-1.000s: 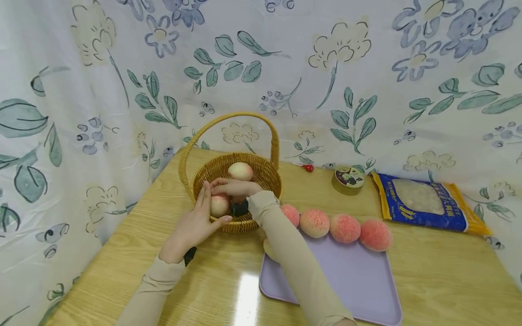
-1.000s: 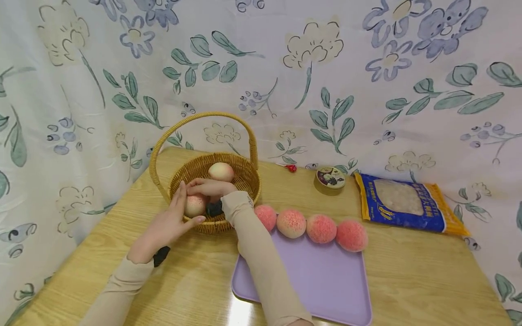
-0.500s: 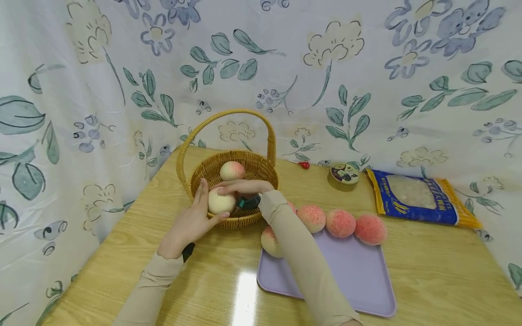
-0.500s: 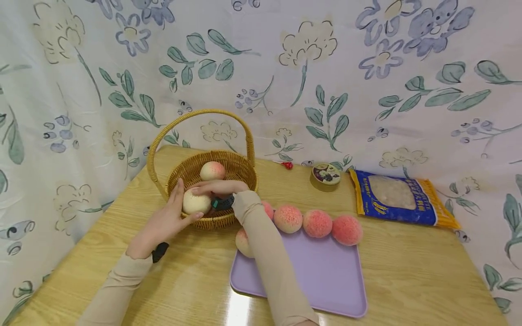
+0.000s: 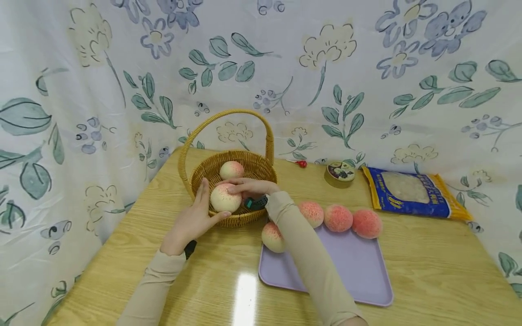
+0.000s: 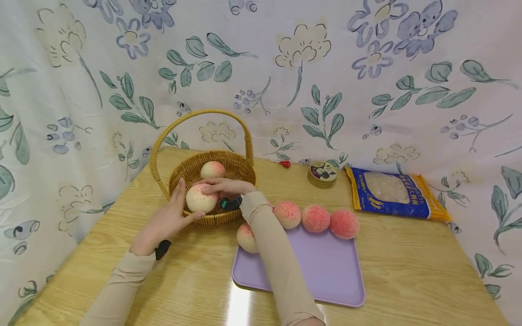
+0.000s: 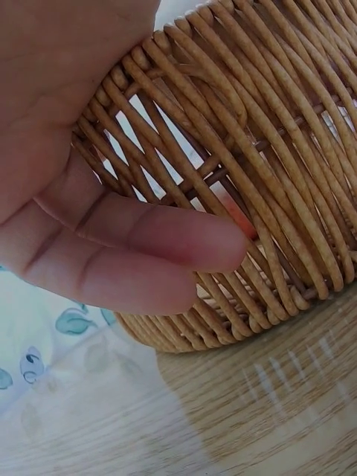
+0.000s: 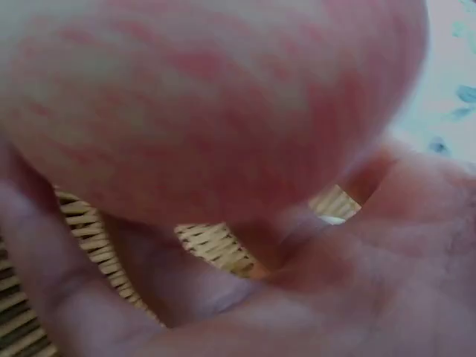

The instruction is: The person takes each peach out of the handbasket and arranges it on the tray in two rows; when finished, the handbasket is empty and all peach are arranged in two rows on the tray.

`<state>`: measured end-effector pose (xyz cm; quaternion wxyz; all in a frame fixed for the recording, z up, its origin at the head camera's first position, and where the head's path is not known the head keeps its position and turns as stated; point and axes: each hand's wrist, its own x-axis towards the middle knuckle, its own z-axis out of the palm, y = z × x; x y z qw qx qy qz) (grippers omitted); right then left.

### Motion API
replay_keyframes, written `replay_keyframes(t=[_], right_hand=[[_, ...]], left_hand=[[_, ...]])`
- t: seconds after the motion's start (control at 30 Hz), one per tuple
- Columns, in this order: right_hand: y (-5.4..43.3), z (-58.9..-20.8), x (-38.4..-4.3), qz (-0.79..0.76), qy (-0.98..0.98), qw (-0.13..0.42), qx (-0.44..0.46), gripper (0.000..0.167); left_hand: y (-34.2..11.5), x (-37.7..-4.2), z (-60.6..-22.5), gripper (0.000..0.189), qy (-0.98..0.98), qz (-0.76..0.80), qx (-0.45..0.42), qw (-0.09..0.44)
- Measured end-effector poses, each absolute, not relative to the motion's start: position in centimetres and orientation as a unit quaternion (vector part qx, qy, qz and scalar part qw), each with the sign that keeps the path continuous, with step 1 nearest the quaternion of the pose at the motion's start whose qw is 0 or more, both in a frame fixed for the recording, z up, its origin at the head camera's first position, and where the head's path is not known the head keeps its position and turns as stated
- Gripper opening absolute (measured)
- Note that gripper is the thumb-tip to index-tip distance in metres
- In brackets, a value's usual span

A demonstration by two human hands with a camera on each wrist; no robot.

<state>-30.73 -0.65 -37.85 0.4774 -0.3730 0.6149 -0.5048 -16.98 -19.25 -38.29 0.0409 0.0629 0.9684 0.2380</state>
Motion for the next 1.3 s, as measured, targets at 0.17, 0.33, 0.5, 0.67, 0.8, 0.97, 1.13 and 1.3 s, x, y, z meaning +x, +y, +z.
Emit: replay_keyframes(t=[0.17, 0.33, 0.5, 0.67, 0.8, 0.97, 1.13, 1.3], right_hand=[[-0.6, -38.0, -30.7, -0.5, 0.605, 0.496, -0.371, 0.055], [0.4, -37.7, -30.8, -0.513, 0.599, 0.487, -0.375, 0.101], [2.9, -36.5, -30.5, -0.531, 0.624, 0.461, -0.342, 0.126], [6.1, -35.2, -30.5, -0.507, 0.652, 0.438, -0.355, 0.125], [8.9, -34.5, -30.4, -0.491, 0.66, 0.418, -0.385, 0.117], [12.7, -34.1, -29.4, -0.5, 0.664, 0.395, -0.391, 0.103], [16.2, -34.7, -28.2, -0.525, 0.666, 0.371, -0.378, 0.082], [18.8, -36.0, -26.1, -0.532, 0.689, 0.342, -0.354, 0.07]], left_hand=[[-19.3, -17.0, -38.4, 0.113, 0.969, 0.236, 0.064, 0.04], [-19.5, -17.1, -38.5, 0.112, 0.967, 0.244, 0.068, 0.036], [-19.6, -17.3, -38.5, 0.11, 0.964, 0.253, 0.071, 0.035], [-19.5, -17.3, -38.7, 0.111, 0.962, 0.259, 0.07, 0.042], [-19.5, -17.4, -38.8, 0.112, 0.961, 0.263, 0.072, 0.042], [-19.5, -17.4, -38.9, 0.112, 0.961, 0.262, 0.071, 0.046], [-19.5, -17.3, -38.6, 0.111, 0.961, 0.262, 0.072, 0.049], [-19.6, -17.5, -38.7, 0.111, 0.963, 0.256, 0.075, 0.047]])
